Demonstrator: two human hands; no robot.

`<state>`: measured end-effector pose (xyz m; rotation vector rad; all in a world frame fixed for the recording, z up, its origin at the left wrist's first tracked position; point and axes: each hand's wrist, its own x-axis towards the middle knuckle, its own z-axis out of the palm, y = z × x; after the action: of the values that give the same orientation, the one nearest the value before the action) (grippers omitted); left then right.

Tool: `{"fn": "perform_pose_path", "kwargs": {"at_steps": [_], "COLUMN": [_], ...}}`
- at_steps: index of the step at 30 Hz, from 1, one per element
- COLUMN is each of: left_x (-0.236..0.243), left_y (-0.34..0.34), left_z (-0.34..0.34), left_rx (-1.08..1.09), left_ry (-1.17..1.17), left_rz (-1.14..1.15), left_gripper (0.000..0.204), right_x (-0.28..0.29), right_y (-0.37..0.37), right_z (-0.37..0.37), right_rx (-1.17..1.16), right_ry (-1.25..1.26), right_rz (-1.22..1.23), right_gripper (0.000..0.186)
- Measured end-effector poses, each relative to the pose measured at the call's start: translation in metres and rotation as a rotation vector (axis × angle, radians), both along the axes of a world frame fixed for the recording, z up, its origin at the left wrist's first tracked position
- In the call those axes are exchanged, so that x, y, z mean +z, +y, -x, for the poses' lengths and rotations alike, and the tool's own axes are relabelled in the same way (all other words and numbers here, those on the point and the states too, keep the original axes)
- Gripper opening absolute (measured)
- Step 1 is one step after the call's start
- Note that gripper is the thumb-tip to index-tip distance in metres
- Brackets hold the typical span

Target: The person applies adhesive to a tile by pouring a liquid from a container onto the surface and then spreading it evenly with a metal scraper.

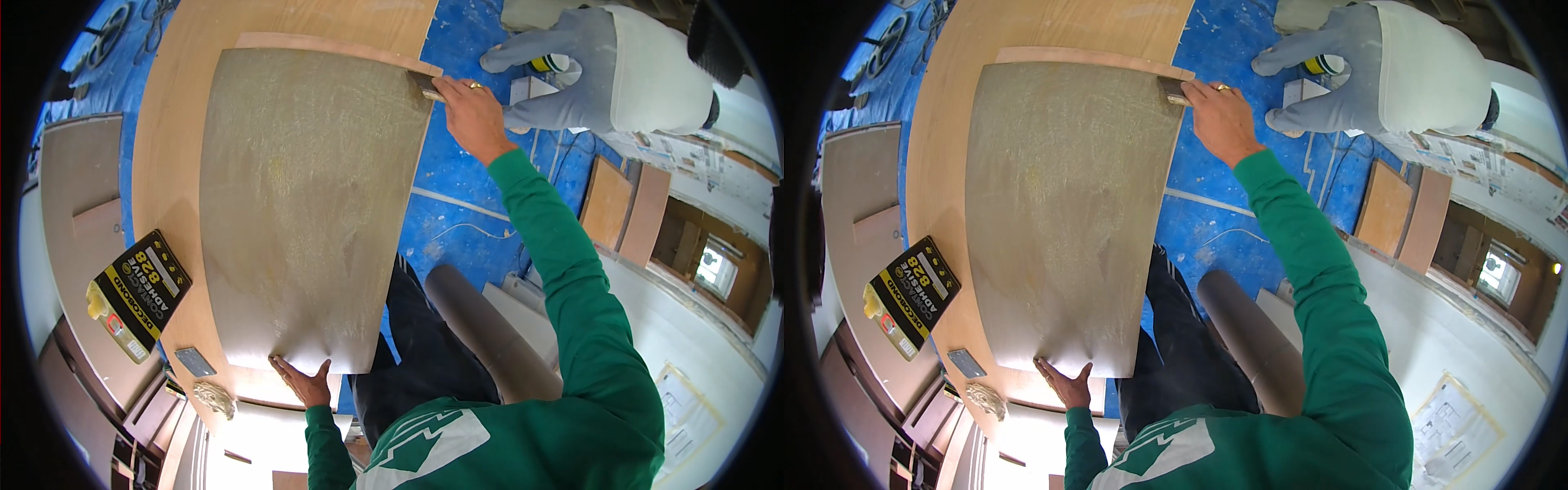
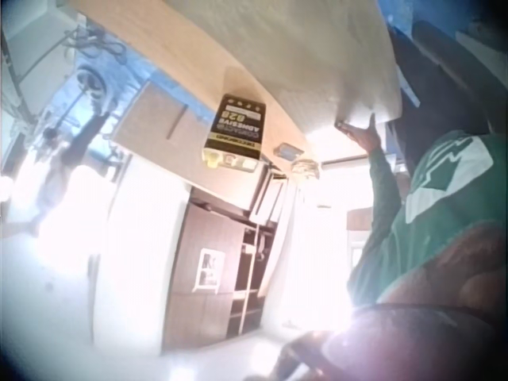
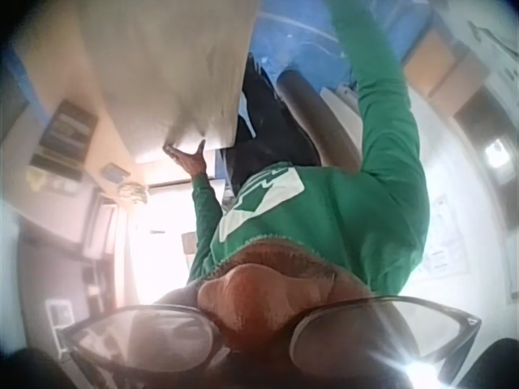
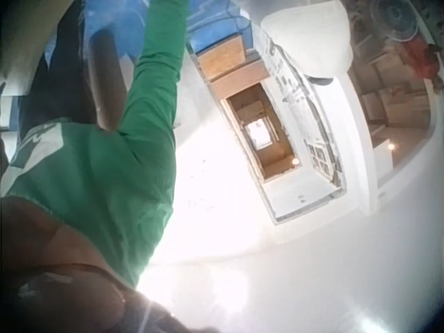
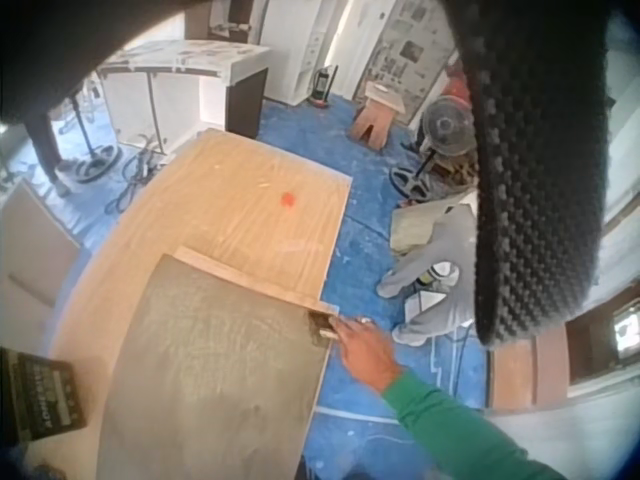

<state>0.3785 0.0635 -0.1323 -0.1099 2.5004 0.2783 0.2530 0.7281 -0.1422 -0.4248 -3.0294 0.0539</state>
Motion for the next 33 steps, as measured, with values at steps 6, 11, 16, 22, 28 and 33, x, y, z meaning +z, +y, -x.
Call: {"fn": "perform_pose_path", "kwargs": {"at_steps": [6, 11, 16, 22, 28, 33], "left_x": [-0.004, -0.006, -0.009, -0.008, -0.004, 0.0], "left_y": [0.002, 0.005, 0.006, 0.008, 0.011, 0.016], "left_z": [-0.002, -0.005, -0.005, -0.004, -0.005, 0.002], "left_rx": [0.006, 0.016, 0.005, 0.015, 0.018, 0.048], "left_ry": [0.007, 0.024, 0.037, 0.027, 0.026, -0.008], "left_rz": [0.023, 0.041, 0.096, 0.089, 0.119, 0.106], "left_gripper": [0.15, 0.148, 0.149, 0.148, 0.149, 0.148], "right_x": [-0.008, -0.01, 0.009, 0.0, 0.028, 0.013], "right_y": [0.0, -0.008, -0.005, -0.003, -0.034, -0.03], "right_z": [0.0, -0.012, -0.012, 0.001, 0.007, 0.044], "right_rx": [-0.015, 0.019, -0.016, 0.024, -0.002, 0.064], "right_ry": [-0.025, -0.001, -0.052, 0.034, -0.072, 0.075], "right_rz": [-0.016, -0.009, 0.146, 0.036, 0.197, 0.063], "right_gripper": [0.048, 0.043, 0.043, 0.04, 0.039, 0.04]}}
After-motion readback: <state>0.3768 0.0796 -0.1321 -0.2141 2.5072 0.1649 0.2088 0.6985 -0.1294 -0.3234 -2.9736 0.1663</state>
